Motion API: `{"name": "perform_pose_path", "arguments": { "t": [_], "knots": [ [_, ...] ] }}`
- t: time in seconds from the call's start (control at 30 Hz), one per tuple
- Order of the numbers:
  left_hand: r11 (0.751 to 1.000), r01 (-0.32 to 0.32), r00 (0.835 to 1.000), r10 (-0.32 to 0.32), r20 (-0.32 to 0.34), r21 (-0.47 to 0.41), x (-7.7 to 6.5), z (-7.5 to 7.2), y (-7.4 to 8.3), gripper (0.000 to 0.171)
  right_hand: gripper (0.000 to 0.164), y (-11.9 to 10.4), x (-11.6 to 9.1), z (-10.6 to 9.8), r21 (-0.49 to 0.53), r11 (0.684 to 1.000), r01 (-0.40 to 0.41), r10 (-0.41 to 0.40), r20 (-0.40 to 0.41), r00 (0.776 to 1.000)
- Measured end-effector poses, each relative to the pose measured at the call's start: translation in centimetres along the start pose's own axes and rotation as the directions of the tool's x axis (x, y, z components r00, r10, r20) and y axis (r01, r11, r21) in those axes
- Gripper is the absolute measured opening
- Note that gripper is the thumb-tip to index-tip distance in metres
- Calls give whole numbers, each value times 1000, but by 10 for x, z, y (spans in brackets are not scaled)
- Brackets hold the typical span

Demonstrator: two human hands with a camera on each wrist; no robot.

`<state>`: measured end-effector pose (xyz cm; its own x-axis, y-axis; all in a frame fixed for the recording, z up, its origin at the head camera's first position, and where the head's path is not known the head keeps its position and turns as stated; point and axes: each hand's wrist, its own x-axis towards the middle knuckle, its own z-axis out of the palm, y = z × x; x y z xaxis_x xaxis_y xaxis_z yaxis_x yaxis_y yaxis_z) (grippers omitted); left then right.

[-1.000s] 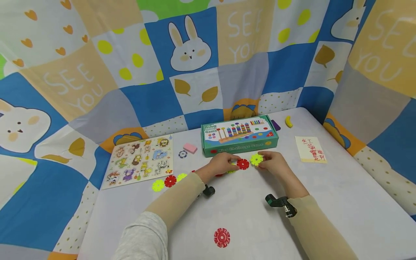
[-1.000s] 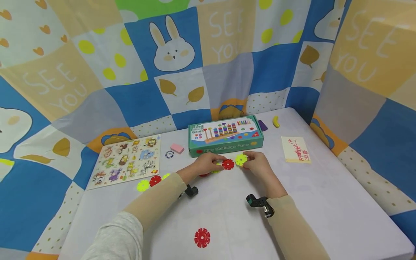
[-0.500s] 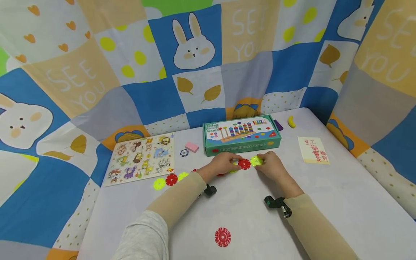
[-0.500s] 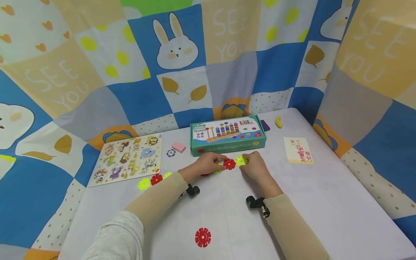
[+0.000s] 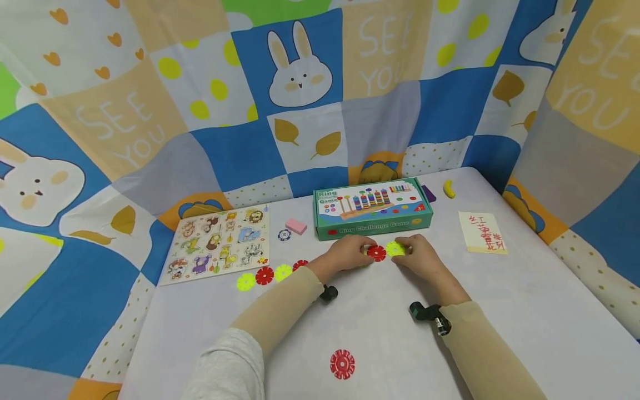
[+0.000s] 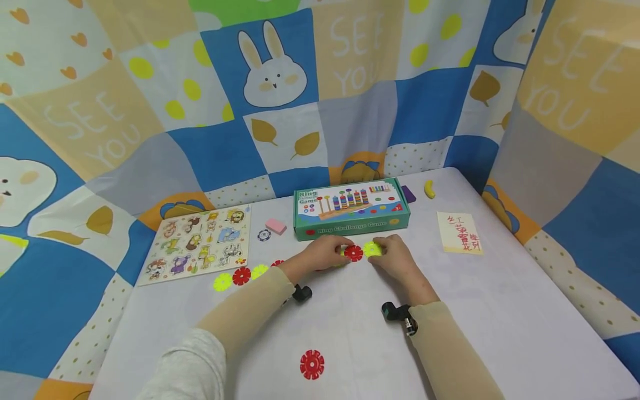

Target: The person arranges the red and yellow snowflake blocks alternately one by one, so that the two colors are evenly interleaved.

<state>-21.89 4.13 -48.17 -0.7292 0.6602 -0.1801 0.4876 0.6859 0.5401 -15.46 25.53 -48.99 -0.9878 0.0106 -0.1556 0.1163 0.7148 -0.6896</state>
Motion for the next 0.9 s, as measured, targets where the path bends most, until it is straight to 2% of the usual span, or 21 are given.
{"name": "perform_pose_path", "arguments": {
  "t": [0.3, 0.4, 0.67, 0.8, 0.9],
  "knots": [
    [999, 6, 1000, -5, 24, -45, 14, -1, 24, 46, 47, 6, 0, -1, 65, 998, -3, 5, -35, 999],
    [1000, 7, 1000, -6, 28, -30, 18, 1, 25, 46, 47, 4, -2, 0, 78, 997, -16, 19, -38, 999],
    [999, 17, 1000, -16, -15, 50, 22, 6, 24, 45, 53, -4, -7, -3, 119, 993, -18, 21, -22, 1000],
    [998, 25, 999, -24, -22, 54, 23, 9, 24, 43, 56, -8, -20, -4, 155, 987, -42, 48, -33, 998],
    [998, 29, 999, -28, -28, 55, 23, 12, 24, 41, 52, -14, -33, -2, 170, 985, -36, 45, -49, 998]
  ]
}}
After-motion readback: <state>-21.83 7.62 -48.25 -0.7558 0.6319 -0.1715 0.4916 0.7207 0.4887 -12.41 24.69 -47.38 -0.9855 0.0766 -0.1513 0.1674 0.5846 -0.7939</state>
